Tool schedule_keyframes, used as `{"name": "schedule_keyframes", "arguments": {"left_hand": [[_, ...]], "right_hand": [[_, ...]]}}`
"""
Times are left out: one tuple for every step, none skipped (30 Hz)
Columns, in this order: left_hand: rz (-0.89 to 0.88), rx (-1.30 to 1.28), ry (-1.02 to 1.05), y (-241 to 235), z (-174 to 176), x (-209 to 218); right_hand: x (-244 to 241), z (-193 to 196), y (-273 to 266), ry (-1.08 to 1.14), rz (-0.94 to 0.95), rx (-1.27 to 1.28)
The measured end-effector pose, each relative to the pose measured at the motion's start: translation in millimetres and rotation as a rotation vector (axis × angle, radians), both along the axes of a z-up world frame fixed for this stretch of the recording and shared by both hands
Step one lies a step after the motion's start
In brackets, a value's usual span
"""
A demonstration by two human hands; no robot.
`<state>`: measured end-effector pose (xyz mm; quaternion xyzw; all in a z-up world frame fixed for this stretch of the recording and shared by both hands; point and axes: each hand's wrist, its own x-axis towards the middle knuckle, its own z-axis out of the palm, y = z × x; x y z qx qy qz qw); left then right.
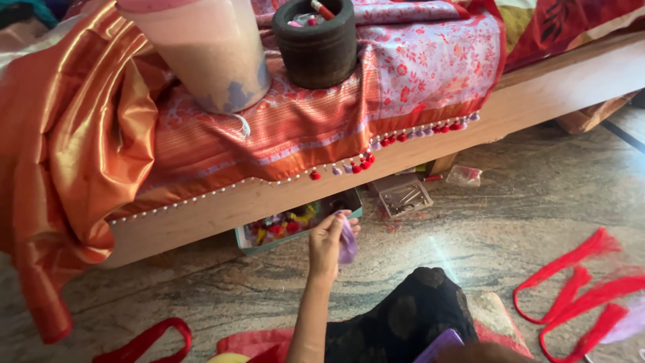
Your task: Tying decorative tassels onto the border of a saree.
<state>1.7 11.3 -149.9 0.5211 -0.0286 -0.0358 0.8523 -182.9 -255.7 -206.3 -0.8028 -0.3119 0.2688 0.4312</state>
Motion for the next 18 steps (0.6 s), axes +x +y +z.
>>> {"name": "schedule_keyframes", "arguments": {"left_hand": [[-0.028, -0.01, -0.006, -3, 13, -7], [-0.055, -0.019, -0.012, -5, 27, -14], [-0.042, -0.02, -0.009, -4, 38, -20], [-0.052, -0.037, 0.0, -3, 49, -26], [-0.065, -0.055, 0.005, -2, 61, -29], [-0.054, -0.056, 0.004, 2, 60, -27], [-0.044, -0.086, 0.03, 9, 60, -23], [-0.034, -0.117, 0.055, 16, 60, -18], [-0.029, -0.112, 0.059, 28, 44, -9], [-0.009, -0.127, 0.115, 40, 27, 2], [0.012, -0.148, 0.172, 51, 8, 12], [0.017, -0.148, 0.178, 69, -35, 32], [0.063, -0.156, 0.267, 86, -78, 53], [0.107, -0.164, 0.356, 102, -122, 74], [0.104, -0.167, 0.359, 120, -159, 97], [0.179, 0.061, 0.3, 138, -197, 119], [0.249, 0.287, 0.236, 155, -236, 142], [0.244, 0.284, 0.24, 154, -219, 142]], "right_hand": [[25, 21, 12, -0.034, -0.05, 0.026], [43, 42, 28, -0.066, -0.099, 0.051], [62, 38, 36, -0.063, -0.086, 0.051], [80, 34, 44, -0.462, -0.285, 0.104], [101, 30, 52, -0.867, -0.481, 0.16], [109, 13, 51, -0.866, -0.471, 0.164], [118, -5, 53, -0.526, -0.397, 0.177], [128, -23, 56, -0.188, -0.316, 0.182], [118, -14, 54, -0.183, -0.312, 0.187], [109, -5, 51, -0.132, -0.26, -0.061], [100, 5, 46, -0.079, -0.202, -0.314], [94, -21, 33, -0.074, -0.197, -0.314], [86, -28, 11, -0.057, -0.197, -0.383], [56, -37, -13, -0.04, -0.197, -0.453], [60, -76, -57, -0.024, -0.201, -0.522], [54, -113, -97, -0.007, -0.206, -0.592], [38, -147, -133, 0.01, -0.212, -0.663], [46, -168, -162, 0.028, -0.218, -0.734]]}}
